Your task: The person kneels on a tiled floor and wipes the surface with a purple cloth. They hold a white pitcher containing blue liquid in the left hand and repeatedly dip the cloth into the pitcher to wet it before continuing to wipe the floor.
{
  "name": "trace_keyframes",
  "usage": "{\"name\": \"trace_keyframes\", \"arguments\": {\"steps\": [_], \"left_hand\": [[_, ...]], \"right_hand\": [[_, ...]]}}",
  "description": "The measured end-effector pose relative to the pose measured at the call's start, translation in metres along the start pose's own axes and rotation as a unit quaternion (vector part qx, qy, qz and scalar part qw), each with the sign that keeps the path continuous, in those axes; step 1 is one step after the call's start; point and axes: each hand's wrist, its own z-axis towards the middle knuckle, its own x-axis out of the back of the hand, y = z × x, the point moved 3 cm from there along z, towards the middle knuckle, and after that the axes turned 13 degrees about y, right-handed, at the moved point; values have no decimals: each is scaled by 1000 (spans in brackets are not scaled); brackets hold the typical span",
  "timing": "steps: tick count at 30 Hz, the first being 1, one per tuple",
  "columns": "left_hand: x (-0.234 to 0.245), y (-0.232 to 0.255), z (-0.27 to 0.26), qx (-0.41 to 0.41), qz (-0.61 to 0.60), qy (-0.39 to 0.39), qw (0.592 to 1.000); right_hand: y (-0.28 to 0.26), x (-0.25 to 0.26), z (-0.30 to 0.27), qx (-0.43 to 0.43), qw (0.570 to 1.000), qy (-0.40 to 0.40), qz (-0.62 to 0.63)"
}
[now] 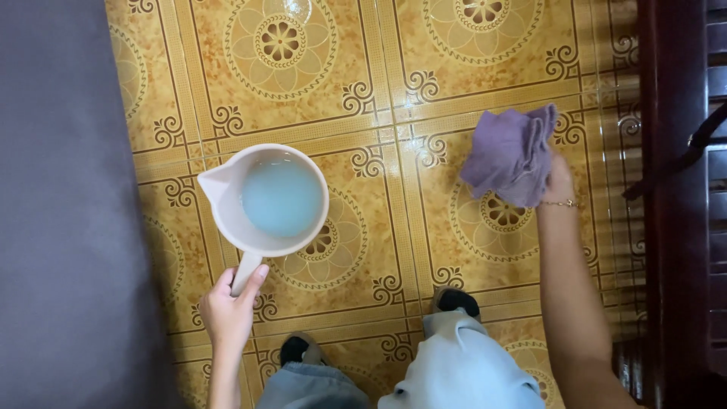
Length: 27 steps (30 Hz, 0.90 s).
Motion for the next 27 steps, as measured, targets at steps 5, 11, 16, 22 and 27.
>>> {"name": "trace_keyframes", "arguments": {"steps": [5,11,16,22,27], "left_hand": [[0,1,-2,15,-2,-5,1000],[3,6,-3,46,5,-11,999],[2,4,-1,29,-12,-13,999],[-2,-4,-1,-4,-7,-5,1000],[2,1,-2,7,-19,0,1000]], "right_hand": [[-10,2,-11,9,993,-30,114],[-26,5,-26,23,971,-59,229],[-42,-12,-41,42,949,-264,165],[-19,-4,-29,60,981,-181,34],[8,8,-7,70,988,-115,-76]]}}
